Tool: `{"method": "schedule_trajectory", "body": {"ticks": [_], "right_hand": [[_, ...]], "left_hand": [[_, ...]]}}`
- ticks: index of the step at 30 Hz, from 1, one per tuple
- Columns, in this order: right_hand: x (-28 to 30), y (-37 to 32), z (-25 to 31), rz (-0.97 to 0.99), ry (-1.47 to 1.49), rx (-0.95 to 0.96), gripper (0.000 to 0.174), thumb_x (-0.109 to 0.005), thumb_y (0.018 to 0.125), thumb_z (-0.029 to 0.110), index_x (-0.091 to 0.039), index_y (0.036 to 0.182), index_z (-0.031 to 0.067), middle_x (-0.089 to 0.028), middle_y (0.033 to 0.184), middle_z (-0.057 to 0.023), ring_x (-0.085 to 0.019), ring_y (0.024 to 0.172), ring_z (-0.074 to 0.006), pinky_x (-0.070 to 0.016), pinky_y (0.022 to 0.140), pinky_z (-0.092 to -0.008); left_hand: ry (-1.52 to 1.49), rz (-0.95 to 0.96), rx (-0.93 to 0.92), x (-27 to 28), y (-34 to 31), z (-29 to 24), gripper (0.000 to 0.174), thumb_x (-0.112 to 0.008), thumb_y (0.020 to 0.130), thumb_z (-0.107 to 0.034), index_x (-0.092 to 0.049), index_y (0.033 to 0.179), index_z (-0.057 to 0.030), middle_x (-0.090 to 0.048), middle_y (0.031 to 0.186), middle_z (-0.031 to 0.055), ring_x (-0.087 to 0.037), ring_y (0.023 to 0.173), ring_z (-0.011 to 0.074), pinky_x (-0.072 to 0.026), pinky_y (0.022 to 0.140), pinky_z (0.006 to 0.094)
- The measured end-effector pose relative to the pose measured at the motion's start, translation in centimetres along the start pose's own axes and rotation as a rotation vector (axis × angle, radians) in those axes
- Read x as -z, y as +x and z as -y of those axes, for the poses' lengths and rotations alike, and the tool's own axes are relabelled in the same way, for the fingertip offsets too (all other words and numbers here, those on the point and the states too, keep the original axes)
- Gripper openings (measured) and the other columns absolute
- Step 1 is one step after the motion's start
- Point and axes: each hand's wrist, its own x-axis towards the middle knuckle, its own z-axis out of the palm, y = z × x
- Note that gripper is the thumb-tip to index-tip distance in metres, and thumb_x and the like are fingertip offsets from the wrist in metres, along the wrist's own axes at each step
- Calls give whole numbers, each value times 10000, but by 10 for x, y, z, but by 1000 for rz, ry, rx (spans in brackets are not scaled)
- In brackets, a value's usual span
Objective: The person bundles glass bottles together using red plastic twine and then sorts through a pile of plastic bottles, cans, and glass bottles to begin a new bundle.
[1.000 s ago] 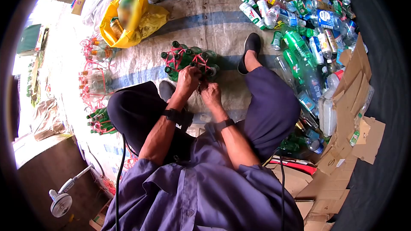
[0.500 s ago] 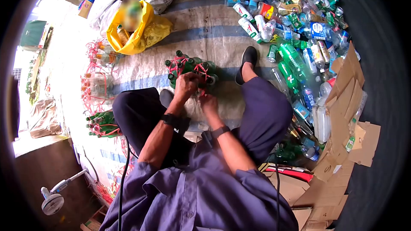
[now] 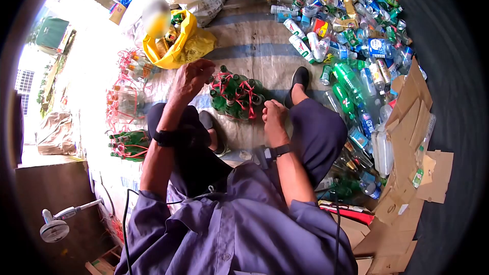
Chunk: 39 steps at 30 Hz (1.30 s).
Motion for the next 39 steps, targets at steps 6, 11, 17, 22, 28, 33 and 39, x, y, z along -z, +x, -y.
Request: {"method": "schedule_trajectory", "body": {"ticks": [6,11,17,22,28,33,39], "right_hand": [[6,-25,70,183,144,23,173,-644,876,77,-608,1035,20,-641,851,-72,-495,577,-93,-355,420,-200],[10,-49,144,298,86,210,134,-648,881,89,-640,1001,31,-675,880,-78,-500,593,-41,-355,431,-163],[6,-31,183,331,155,165,93,-683,861,92,-642,921,33,-678,875,-86,-489,576,-46,-343,432,-168],[0,-17,156,338,170,53,102,-695,855,118,-627,897,54,-666,860,-60,-483,571,-51,-331,433,-176],[-10,-2,109,271,126,-61,110,-706,844,123,-616,871,66,-670,854,-63,-491,569,-57,-329,433,-174],[-15,10,96,163,-51,-72,101,-708,838,142,-631,844,77,-674,803,-49,-544,591,-70,-377,447,-181],[-22,4,80,101,-475,39,204,-669,862,295,-615,956,122,-621,859,8,-554,735,-111,-437,621,-295]], "left_hand": [[235,81,-107,38,-8,-28,189,-630,906,-158,-700,1005,-12,-691,746,113,-663,652,176,-520,624,327],[407,3,-208,67,-12,-35,169,-664,886,-164,-715,991,-42,-697,793,162,-693,707,264,-537,689,376],[601,-89,-226,106,-34,-8,163,-567,908,-176,-700,937,-87,-665,787,183,-665,754,359,-525,700,412],[634,-18,-135,130,-56,25,108,-563,847,-94,-628,786,-33,-620,745,176,-604,692,357,-467,626,444],[580,77,-28,111,-56,95,101,-608,851,-100,-683,854,-33,-685,829,154,-671,781,320,-515,698,406],[459,146,14,88,-64,115,109,-599,850,-101,-697,847,-51,-686,834,159,-671,828,341,-521,740,426],[324,140,213,82,-88,146,117,-600,847,-92,-692,850,-21,-669,758,188,-683,696,313,-518,661,392]]}}
